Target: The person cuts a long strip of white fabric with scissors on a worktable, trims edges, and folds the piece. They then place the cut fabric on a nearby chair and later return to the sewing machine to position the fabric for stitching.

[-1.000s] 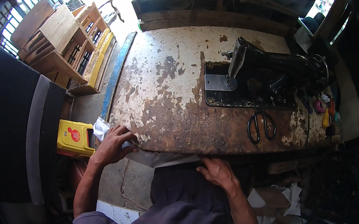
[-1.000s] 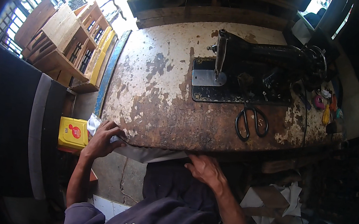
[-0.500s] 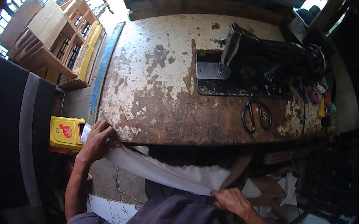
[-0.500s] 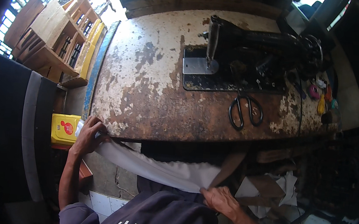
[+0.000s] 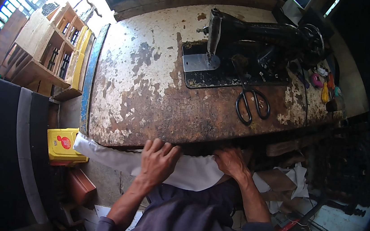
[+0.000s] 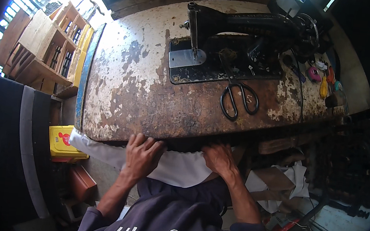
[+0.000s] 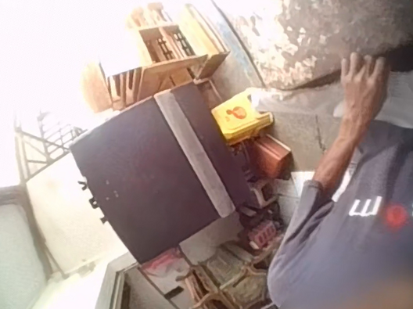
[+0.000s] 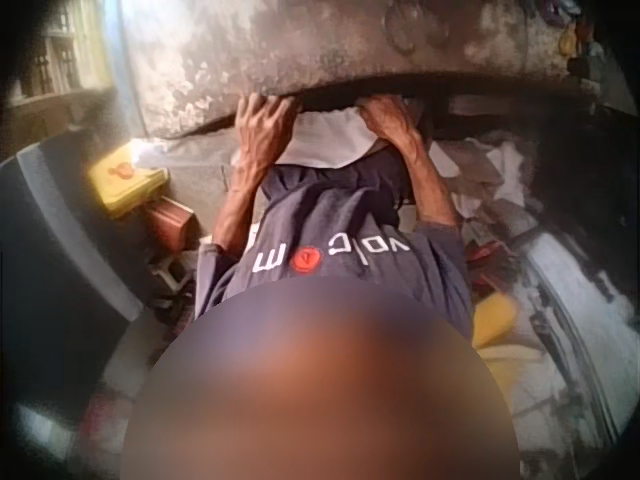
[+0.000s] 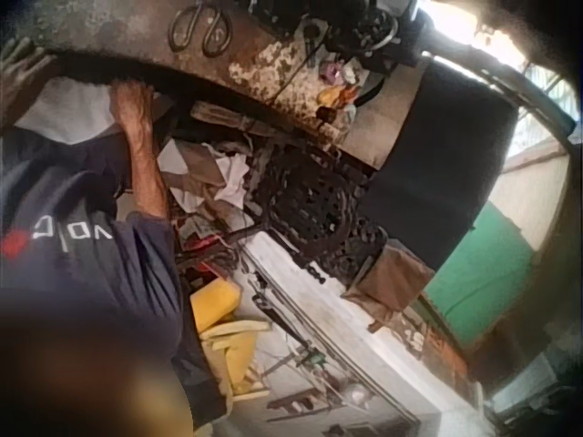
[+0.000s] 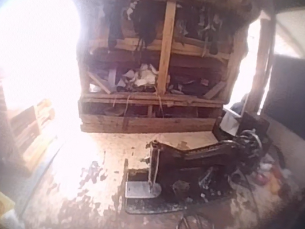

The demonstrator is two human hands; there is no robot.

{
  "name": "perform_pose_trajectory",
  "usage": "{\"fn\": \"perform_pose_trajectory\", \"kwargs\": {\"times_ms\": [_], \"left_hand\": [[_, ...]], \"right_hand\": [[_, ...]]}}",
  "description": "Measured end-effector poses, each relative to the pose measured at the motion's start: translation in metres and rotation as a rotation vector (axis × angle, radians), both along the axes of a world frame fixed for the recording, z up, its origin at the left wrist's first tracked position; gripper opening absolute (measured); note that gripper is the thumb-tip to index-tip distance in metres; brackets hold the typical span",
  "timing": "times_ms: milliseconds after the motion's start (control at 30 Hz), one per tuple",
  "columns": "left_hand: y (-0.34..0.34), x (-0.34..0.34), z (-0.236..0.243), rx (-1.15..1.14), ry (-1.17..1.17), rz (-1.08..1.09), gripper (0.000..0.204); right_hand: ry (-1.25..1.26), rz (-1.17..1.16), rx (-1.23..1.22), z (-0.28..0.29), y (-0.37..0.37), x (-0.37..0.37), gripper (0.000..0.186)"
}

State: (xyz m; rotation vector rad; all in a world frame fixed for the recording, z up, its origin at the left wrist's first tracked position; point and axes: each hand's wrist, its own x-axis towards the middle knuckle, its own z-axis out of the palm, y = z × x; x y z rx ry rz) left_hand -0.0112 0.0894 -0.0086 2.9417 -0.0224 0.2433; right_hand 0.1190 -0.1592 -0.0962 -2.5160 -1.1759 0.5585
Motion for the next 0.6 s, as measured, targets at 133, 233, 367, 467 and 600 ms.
{"fn": "perform_pose_trajectory", "kwargs": {"times_ms": [133, 233, 367, 467, 600], "left_hand": [[-0.028, 0.009, -0.007, -0.206, -0.096, -0.001, 0.029], [-0.031, 0.011, 0.004, -0.199, 0.002, -0.062, 0.036], [-0.026, 0.015, 0.018, -0.331, 0.16, -0.217, 0.039], [-0.015, 0.018, 0.027, -0.489, 0.391, -0.256, 0.033], [0.015, 0.021, 0.045, -0.532, 0.477, -0.282, 0.031]], "right_hand": [[0.131, -0.009, 0.292, 0.035, -0.011, 0.002, 0.013], [0.205, -0.014, 0.419, 0.073, -0.019, -0.005, 0.01], [0.174, 0.048, 0.463, 0.109, -0.02, -0.006, 0.01], [0.2, 0.068, 0.47, 0.12, -0.024, -0.001, 0.013], [0.301, 0.036, 0.347, 0.125, -0.046, 0.018, 0.022]]}}
